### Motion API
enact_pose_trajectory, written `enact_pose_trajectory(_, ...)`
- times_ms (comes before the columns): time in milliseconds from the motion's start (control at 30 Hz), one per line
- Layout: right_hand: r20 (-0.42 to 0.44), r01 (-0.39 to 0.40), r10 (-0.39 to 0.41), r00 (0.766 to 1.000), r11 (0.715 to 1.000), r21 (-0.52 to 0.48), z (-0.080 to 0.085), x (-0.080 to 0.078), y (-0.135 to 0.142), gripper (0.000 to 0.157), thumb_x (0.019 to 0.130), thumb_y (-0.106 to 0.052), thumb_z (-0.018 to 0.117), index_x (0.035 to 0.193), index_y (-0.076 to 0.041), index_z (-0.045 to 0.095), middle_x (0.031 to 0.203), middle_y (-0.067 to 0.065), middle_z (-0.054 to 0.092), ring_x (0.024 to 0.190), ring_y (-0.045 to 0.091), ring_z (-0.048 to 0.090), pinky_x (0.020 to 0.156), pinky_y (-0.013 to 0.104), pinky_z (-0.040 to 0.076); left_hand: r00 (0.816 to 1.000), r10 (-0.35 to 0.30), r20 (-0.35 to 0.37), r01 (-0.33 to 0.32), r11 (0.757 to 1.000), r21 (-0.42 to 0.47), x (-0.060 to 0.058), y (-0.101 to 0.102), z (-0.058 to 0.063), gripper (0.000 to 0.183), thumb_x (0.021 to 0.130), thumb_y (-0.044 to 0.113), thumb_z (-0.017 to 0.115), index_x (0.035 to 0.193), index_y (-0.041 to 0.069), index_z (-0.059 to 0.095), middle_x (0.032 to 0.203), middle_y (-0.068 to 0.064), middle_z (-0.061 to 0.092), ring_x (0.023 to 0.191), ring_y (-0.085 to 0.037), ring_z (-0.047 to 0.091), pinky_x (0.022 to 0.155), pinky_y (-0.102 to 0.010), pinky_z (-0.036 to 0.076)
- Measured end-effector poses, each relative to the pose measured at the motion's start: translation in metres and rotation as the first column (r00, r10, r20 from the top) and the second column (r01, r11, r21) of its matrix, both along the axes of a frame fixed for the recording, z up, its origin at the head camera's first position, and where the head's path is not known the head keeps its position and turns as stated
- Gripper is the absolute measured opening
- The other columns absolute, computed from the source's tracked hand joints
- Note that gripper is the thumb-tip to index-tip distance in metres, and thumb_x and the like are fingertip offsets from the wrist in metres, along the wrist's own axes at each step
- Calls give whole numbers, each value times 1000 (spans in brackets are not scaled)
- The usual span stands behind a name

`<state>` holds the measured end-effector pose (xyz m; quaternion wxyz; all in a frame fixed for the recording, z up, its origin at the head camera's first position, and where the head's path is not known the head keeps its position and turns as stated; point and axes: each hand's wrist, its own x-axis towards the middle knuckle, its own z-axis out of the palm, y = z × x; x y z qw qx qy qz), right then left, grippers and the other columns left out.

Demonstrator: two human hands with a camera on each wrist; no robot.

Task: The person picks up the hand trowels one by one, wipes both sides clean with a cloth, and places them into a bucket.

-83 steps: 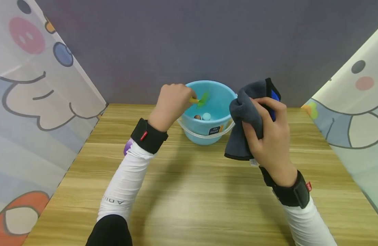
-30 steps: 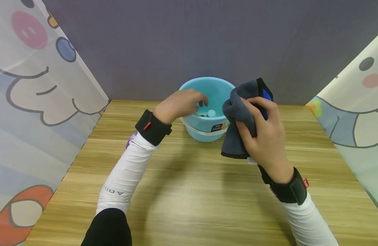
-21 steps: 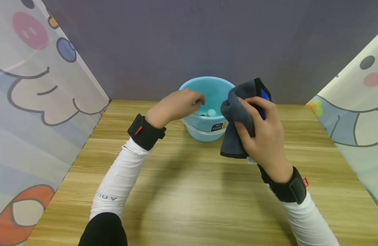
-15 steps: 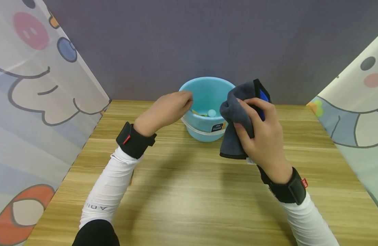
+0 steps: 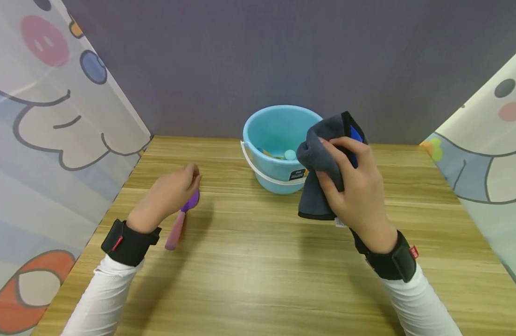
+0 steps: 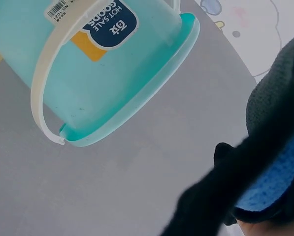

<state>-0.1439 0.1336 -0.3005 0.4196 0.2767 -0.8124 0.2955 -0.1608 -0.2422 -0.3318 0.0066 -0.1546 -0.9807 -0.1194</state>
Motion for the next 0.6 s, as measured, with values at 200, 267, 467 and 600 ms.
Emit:
enact_pose_trajectory(200, 1, -6, 6, 1000, 1000, 9, -1, 0, -1, 49, 103, -48, 51, 134, -13, 66, 131, 22, 56, 115, 40, 57, 92, 52, 48, 982, 170, 81, -158, 978, -134, 23, -32, -45, 33, 105, 26, 47, 96, -5, 52, 66, -7, 52, 58, -23, 56, 50, -43, 44)
enact_pose_trajectory(267, -5, -8, 8, 1000, 1000, 17, -2, 0, -2, 49, 103, -47, 51, 134, -12, 66, 131, 23, 56, 115, 40, 57, 92, 52, 48, 959, 240, 150, -215, 963, -164, 29, -36, -56, 42, 105, 33, 47, 100, -8, 54, 68, -9, 57, 62, -26, 60, 52, -46, 46)
enact_pose_trajectory(467, -4, -12, 12, 1000, 1000, 25, -4, 1, -3, 48, 103, -46, 52, 135, -12, 65, 130, 23, 56, 115, 41, 57, 93, 53, 48, 905, 330, 268, -293, 941, -171, 36, -36, -78, 57, 105, 46, 41, 107, -10, 52, 71, -12, 61, 66, -30, 62, 56, -48, 47)
enact_pose_trajectory(600, -1, -11, 11, 1000, 999, 40, -5, 1, -3, 47, 104, -45, 52, 136, -12, 65, 130, 24, 56, 115, 42, 56, 93, 54, 48, 944, 288, 161, -267, 953, -142, 40, -31, -88, 44, 105, 35, 47, 97, -8, 52, 60, -8, 56, 55, -26, 59, 49, -45, 46)
